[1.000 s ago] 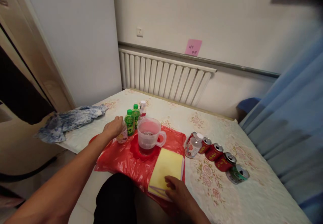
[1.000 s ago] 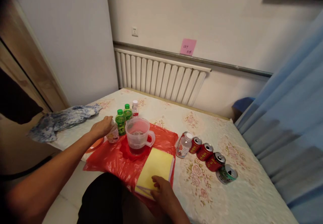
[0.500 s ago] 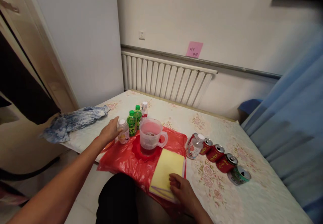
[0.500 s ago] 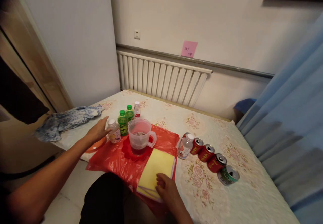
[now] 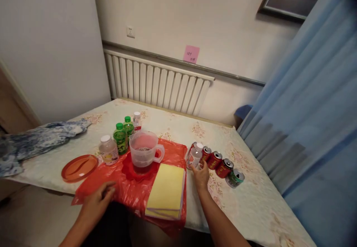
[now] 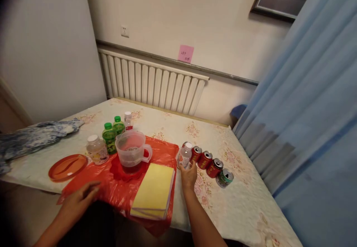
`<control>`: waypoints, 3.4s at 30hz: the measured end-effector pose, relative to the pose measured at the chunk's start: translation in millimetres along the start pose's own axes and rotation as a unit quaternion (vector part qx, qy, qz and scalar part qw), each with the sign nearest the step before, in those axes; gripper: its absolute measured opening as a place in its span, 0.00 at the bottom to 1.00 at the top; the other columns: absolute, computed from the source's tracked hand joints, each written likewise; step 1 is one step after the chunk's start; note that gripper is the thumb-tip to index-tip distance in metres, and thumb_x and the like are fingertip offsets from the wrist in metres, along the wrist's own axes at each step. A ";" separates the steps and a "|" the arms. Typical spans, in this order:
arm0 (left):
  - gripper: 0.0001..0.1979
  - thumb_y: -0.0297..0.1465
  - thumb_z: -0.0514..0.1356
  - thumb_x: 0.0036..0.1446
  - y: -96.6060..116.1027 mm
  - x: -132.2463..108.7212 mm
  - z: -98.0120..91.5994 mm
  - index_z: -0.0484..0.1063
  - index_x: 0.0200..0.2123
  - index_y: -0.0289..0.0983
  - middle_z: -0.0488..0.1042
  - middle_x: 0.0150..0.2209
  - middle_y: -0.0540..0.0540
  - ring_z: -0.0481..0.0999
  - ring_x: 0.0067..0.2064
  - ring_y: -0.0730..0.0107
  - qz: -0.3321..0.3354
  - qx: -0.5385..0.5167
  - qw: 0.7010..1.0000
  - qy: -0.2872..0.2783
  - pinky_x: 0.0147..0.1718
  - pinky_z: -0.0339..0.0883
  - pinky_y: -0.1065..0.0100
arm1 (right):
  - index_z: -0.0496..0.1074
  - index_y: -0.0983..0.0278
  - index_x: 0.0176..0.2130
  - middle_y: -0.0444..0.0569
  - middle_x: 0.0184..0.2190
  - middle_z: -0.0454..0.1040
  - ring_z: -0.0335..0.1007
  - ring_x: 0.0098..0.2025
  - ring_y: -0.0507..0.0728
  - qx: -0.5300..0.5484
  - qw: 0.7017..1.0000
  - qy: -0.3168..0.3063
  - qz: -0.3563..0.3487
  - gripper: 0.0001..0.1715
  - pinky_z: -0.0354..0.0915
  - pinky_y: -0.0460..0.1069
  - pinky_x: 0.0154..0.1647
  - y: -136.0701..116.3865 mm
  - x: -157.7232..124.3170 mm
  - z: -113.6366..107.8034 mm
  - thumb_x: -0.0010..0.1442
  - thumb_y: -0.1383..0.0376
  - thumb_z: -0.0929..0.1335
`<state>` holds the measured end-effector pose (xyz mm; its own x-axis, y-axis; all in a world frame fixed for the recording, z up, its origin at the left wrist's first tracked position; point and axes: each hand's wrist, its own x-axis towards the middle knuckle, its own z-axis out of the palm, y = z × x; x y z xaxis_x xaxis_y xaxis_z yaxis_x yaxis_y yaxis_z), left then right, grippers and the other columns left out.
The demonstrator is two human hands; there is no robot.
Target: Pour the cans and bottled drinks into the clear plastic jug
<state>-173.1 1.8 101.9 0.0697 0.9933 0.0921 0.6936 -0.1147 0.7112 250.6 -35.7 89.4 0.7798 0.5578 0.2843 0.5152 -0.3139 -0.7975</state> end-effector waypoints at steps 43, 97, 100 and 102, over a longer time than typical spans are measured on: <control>0.19 0.34 0.58 0.58 198.2 -42.7 -0.4 0.67 0.53 0.42 0.72 0.52 0.41 0.71 0.53 0.56 0.309 -0.115 0.941 -0.074 0.53 0.65 0.58 | 0.66 0.62 0.54 0.49 0.48 0.72 0.69 0.49 0.59 0.111 0.882 -0.335 -0.313 0.37 0.64 0.52 0.53 -88.0 -74.4 -76.9 0.42 0.72 0.68; 0.21 0.29 0.68 0.52 6.9 -38.0 67.2 0.73 0.50 0.38 0.78 0.42 0.43 0.75 0.34 0.73 -0.145 -0.689 0.648 -0.292 0.36 0.67 0.71 | 0.69 0.66 0.47 0.57 0.42 0.72 0.61 0.48 0.65 -0.403 0.583 -0.161 -0.686 0.15 0.41 0.62 0.61 -292.3 26.4 -19.8 0.60 0.71 0.63; 0.21 0.28 0.68 0.52 6.2 -38.4 67.2 0.72 0.51 0.38 0.78 0.43 0.42 0.76 0.35 0.72 -0.141 -0.691 0.646 -0.290 0.37 0.67 0.71 | 0.70 0.66 0.47 0.58 0.42 0.72 0.60 0.49 0.66 -0.404 0.570 -0.156 -0.698 0.15 0.40 0.63 0.62 -295.1 24.6 -16.2 0.60 0.71 0.64; 0.21 0.28 0.68 0.52 6.6 -39.2 66.2 0.72 0.50 0.38 0.78 0.43 0.43 0.76 0.35 0.72 -0.138 -0.691 0.648 -0.289 0.37 0.68 0.70 | 0.70 0.65 0.48 0.58 0.43 0.72 0.60 0.49 0.66 -0.404 0.568 -0.163 -0.698 0.16 0.38 0.63 0.63 -296.4 23.9 -14.4 0.59 0.71 0.65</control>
<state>-123.8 -36.9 56.8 0.6143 0.7718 -0.1644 -0.5396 0.5628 0.6262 121.6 59.6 340.3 -0.6290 0.7678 0.1215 0.6485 0.4321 0.6266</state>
